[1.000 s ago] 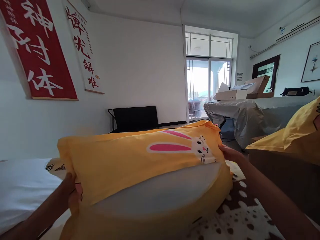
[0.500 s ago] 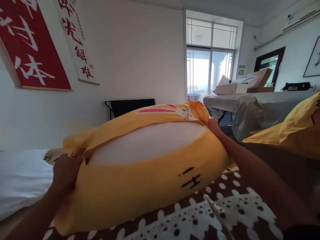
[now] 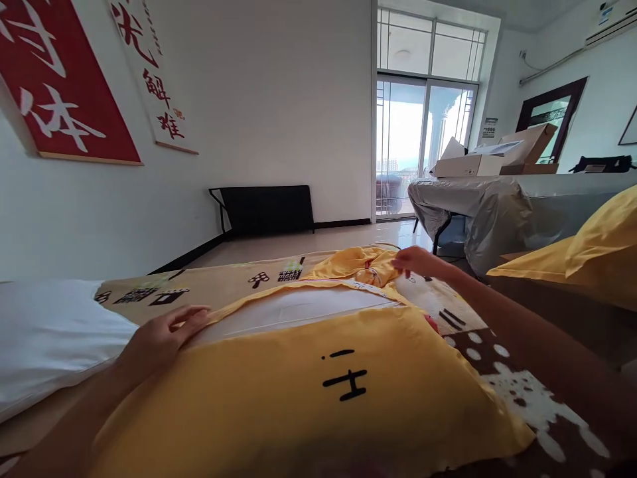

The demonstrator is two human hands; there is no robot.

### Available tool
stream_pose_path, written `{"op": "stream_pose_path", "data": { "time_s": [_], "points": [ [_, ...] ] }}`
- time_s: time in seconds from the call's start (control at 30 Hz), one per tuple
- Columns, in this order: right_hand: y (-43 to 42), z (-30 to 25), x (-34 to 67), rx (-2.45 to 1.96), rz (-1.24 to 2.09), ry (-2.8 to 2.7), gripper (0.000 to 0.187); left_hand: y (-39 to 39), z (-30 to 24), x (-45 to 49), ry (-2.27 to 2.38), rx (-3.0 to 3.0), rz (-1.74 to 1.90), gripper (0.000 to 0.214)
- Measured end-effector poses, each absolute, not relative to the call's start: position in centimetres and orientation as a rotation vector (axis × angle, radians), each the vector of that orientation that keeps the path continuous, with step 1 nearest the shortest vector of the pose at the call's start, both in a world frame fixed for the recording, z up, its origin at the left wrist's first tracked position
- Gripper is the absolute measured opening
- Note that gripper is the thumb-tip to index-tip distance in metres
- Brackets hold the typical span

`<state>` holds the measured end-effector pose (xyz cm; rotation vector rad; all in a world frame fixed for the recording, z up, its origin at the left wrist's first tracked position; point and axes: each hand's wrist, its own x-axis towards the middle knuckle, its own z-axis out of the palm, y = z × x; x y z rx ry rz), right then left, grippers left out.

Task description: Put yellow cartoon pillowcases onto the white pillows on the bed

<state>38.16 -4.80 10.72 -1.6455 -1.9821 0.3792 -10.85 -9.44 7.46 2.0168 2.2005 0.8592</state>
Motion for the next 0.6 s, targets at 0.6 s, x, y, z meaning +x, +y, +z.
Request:
{"op": "stream_pose_path", "data": {
  "time_s": [0.6],
  "points": [
    [-9.1, 6.6, 29.1, -0.938, 0.274, -2.537, 0.029, -11.8, 8.7, -2.1, 1.542, 2.071, 0.840, 0.041]
  ]
}}
